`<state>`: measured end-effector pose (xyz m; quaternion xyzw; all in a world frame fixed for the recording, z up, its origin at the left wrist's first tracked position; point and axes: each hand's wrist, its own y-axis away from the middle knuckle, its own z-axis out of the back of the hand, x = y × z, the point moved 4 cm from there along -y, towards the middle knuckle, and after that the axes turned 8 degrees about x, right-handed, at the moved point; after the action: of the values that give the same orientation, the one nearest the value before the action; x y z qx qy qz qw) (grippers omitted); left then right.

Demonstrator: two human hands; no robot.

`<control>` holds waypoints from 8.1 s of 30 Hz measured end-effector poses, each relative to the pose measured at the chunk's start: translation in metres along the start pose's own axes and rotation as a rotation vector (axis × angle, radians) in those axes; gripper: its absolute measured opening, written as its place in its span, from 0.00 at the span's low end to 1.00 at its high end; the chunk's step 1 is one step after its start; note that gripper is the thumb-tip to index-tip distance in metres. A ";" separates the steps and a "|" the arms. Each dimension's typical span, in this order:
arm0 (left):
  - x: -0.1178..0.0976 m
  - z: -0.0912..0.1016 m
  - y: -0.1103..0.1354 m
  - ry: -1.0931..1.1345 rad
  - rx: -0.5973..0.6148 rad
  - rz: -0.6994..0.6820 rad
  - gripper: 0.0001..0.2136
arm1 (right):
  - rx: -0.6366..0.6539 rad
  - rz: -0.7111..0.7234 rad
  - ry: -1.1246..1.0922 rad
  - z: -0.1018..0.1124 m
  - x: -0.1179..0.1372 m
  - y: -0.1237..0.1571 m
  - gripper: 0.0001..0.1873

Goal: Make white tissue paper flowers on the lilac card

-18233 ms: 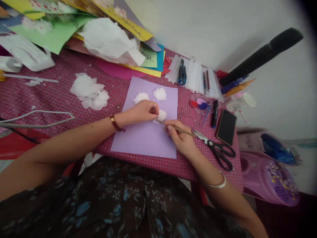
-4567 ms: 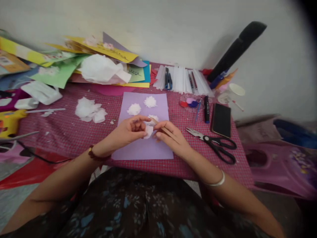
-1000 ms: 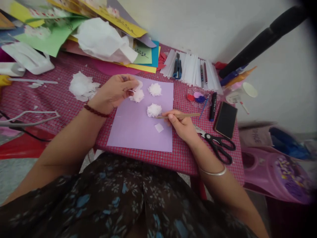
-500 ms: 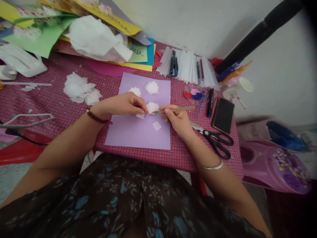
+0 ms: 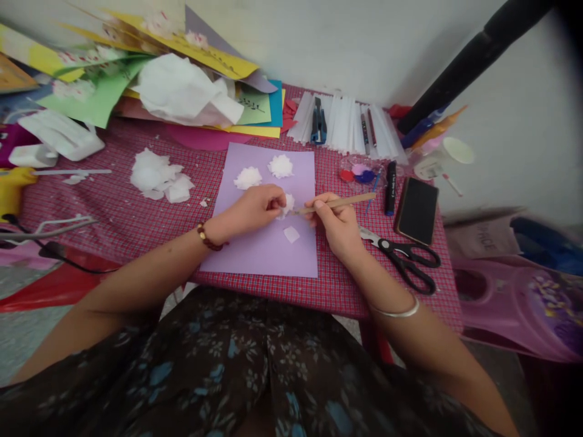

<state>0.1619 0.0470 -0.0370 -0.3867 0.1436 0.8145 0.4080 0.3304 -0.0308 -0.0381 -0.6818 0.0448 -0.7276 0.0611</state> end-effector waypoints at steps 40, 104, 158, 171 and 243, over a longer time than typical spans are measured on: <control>-0.052 -0.014 0.048 -0.447 0.284 -0.200 0.10 | 0.058 -0.006 0.039 0.007 0.005 0.000 0.23; -0.031 0.023 -0.018 -0.222 0.178 0.133 0.09 | -0.081 0.053 0.004 0.019 0.010 -0.003 0.19; -0.013 0.040 0.028 -0.369 -0.015 0.102 0.10 | -0.043 -0.035 0.149 0.016 0.000 0.003 0.18; 0.074 0.132 0.107 -0.743 -0.061 0.407 0.20 | -0.070 -0.058 0.163 0.017 -0.004 0.003 0.17; 0.000 0.017 -0.022 -0.128 -0.027 0.118 0.09 | 0.146 0.080 0.408 -0.002 0.002 0.004 0.10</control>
<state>0.1697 0.0702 -0.0237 -0.3304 0.1288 0.8619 0.3623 0.3286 -0.0346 -0.0366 -0.5121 0.0306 -0.8486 0.1289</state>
